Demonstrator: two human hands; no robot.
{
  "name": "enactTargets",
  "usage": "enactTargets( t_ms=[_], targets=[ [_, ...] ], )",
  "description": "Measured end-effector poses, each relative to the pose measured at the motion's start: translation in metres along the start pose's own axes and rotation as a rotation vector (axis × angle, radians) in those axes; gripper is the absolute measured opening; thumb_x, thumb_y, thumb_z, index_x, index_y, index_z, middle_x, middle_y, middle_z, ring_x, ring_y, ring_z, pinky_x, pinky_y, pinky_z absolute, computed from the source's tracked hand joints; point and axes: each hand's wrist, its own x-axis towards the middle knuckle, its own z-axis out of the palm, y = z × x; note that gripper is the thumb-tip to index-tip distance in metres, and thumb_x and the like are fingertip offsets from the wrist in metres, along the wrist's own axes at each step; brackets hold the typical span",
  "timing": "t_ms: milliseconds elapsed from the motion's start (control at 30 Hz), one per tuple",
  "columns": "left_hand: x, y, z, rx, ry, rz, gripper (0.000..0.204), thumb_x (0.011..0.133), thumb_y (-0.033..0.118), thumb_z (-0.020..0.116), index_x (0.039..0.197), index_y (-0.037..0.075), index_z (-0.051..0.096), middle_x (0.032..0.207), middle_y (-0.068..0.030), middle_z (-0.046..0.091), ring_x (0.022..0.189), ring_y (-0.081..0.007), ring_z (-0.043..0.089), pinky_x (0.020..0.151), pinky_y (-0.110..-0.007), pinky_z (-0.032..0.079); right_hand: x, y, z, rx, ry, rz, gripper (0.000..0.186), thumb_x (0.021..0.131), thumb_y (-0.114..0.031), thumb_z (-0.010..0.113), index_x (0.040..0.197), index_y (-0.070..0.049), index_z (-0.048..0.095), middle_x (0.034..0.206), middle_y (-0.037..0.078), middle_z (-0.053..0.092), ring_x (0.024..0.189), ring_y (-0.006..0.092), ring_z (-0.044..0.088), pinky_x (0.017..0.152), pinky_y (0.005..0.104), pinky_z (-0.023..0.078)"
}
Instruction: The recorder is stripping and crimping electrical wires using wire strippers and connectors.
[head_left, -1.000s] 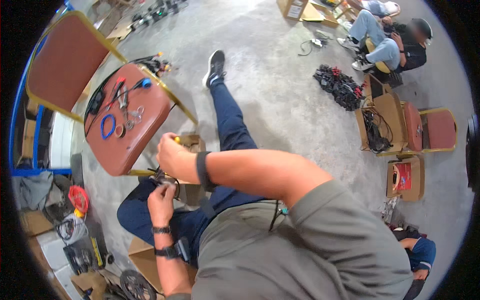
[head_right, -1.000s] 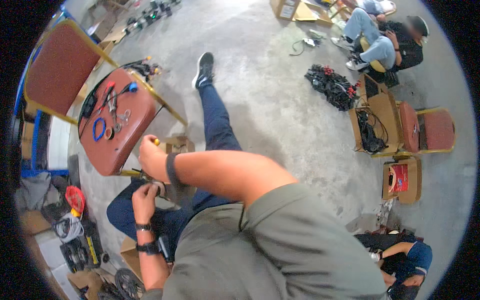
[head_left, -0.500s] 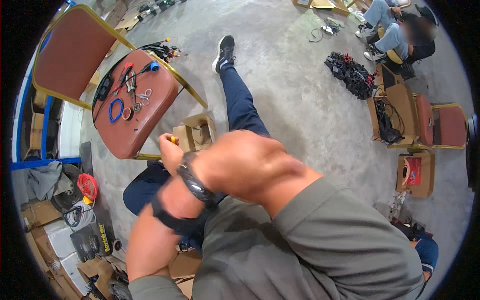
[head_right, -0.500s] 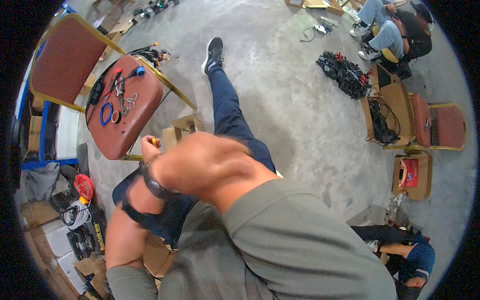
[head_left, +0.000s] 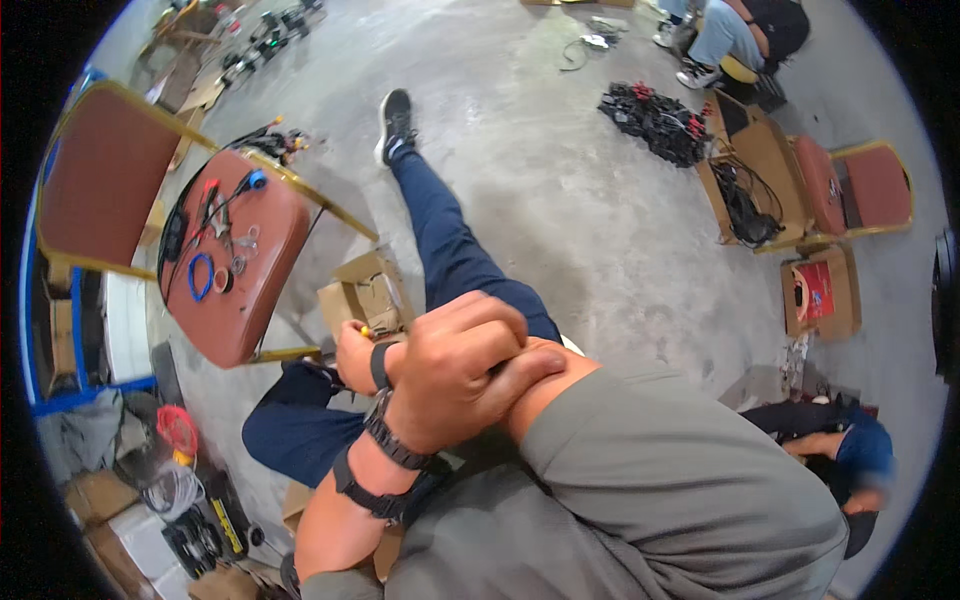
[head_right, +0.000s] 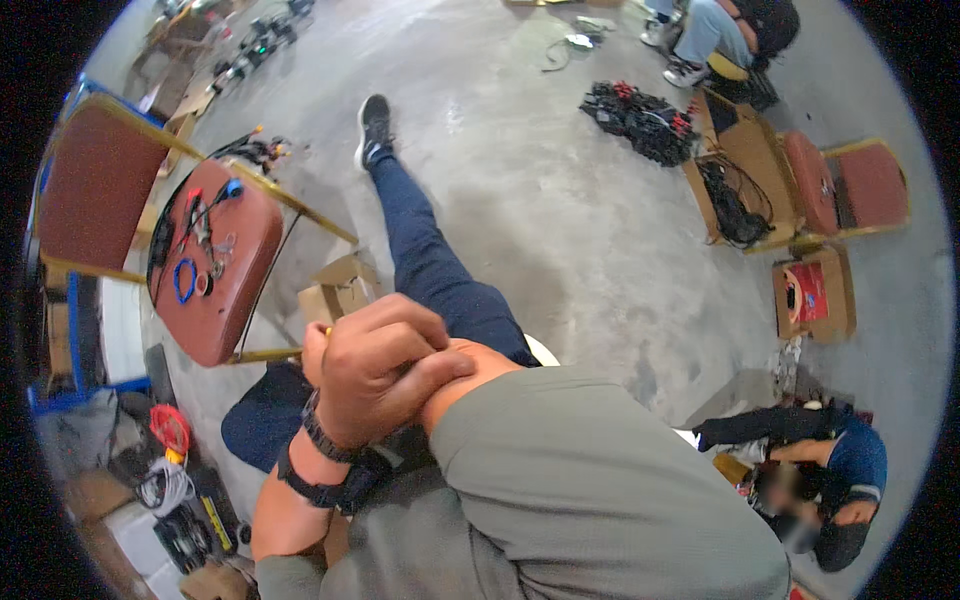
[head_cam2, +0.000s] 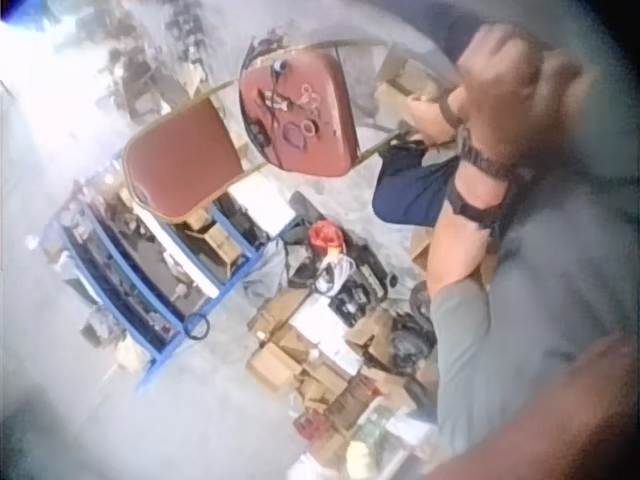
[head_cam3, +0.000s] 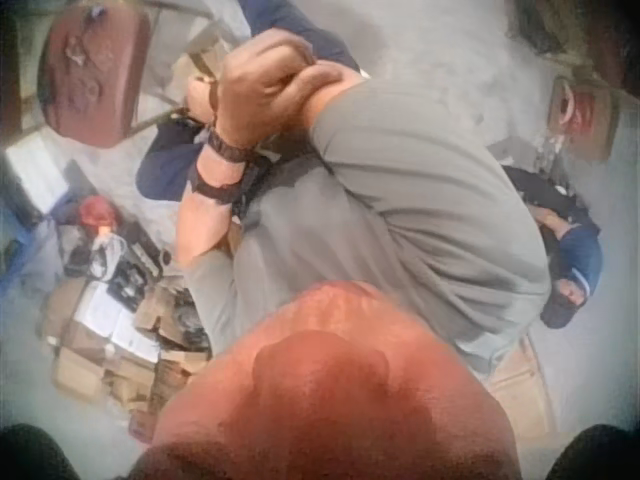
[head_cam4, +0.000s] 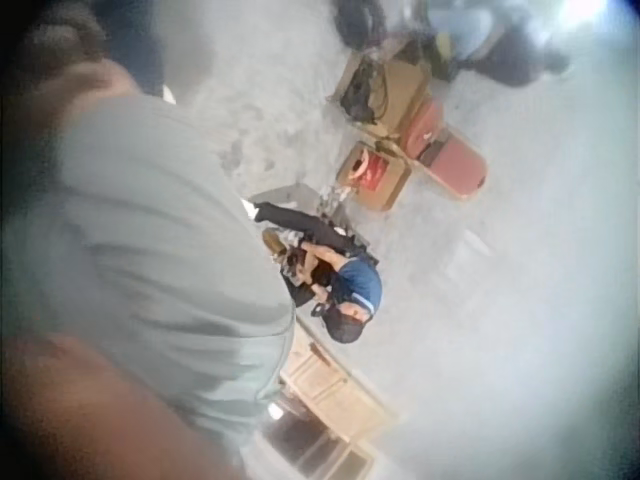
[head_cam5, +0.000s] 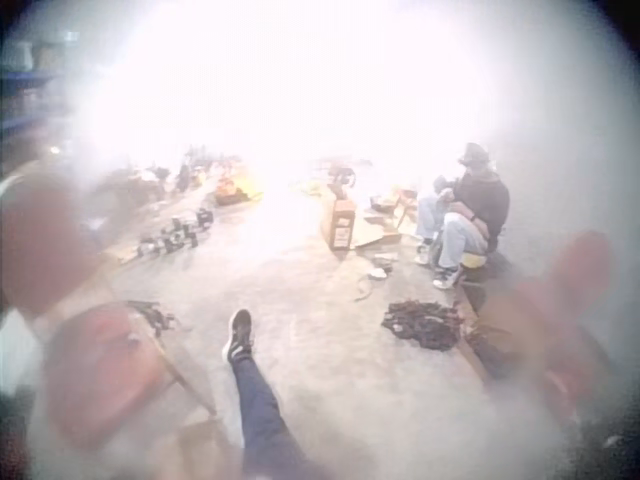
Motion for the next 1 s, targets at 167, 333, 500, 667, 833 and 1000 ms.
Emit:
enactTargets(
  t_ms=[167,333,500,667,833,1000],
  targets=[
    [0.004,-0.003,0.006,-0.042,-0.121,-0.006,0.025,0.076,0.018,0.08,0.069,0.003,0.061,0.07,-0.009,0.058,0.067,-0.0261,0.058,0.059,-0.035,0.047,0.004,-0.025,-0.008,0.117,0.042,-0.042,0.021,0.087,-0.026,0.06,0.097,-0.014,0.073,0.087,0.009,0.069,0.079,0.0258,0.064,0.07,0.0438,0.043],
    [-0.006,-0.008,0.003,-0.099,-0.143,-0.11,0.023,0.076,0.016,0.078,0.071,0.002,0.061,0.072,-0.0097,0.057,0.069,-0.0265,0.055,0.061,-0.035,0.046,-0.013,-0.012,0.017,0.25,-0.002,0.03,0.019,0.087,-0.025,0.06,0.095,-0.014,0.073,0.087,0.009,0.07,0.08,0.0262,0.064,0.07,0.044,0.044],
    [-0.005,0.001,0.008,-0.048,-0.112,0.011,0.024,0.068,0.007,0.081,0.066,0.002,0.057,0.071,-0.0098,0.057,0.066,-0.0247,0.056,0.054,-0.034,0.043,-0.03,0.002,0.037,0.391,-0.028,0.117,0.018,0.087,-0.025,0.06,0.093,-0.014,0.073,0.086,0.009,0.07,0.08,0.0266,0.065,0.07,0.0442,0.045],
    [0.002,0.0,0.01,0.013,-0.155,-0.042,0.025,0.071,0.01,0.078,0.067,0.002,0.055,0.074,-0.0098,0.058,0.069,-0.0251,0.056,0.058,-0.035,0.044,-0.037,0.003,0.043,0.52,-0.026,0.156,0.017,0.087,-0.024,0.06,0.09,-0.014,0.074,0.086,0.01,0.07,0.08,0.0271,0.066,0.069,0.0445,0.046],
    [0.003,-0.001,0.013,-0.172,-0.212,-0.123,0.019,0.074,0.01,0.075,0.073,0.001,0.058,0.073,-0.0094,0.056,0.069,-0.0257,0.054,0.062,-0.036,0.045,-0.045,0.005,0.05,0.639,-0.02,0.179,0.016,0.087,-0.023,0.06,0.088,-0.014,0.074,0.085,0.01,0.071,0.081,0.0275,0.067,0.069,0.0447,0.047],
    [0.004,0.008,0.01,-0.116,-0.175,-0.043,0.019,0.071,0.003,0.076,0.072,0.002,0.057,0.072,-0.009,0.054,0.066,-0.0256,0.054,0.057,-0.035,0.044,-0.051,0.016,0.055,0.736,-0.01,0.212,0.016,0.087,-0.022,0.06,0.086,-0.014,0.074,0.085,0.01,0.071,0.081,0.0279,0.068,0.069,0.045,0.048]
  ],
)
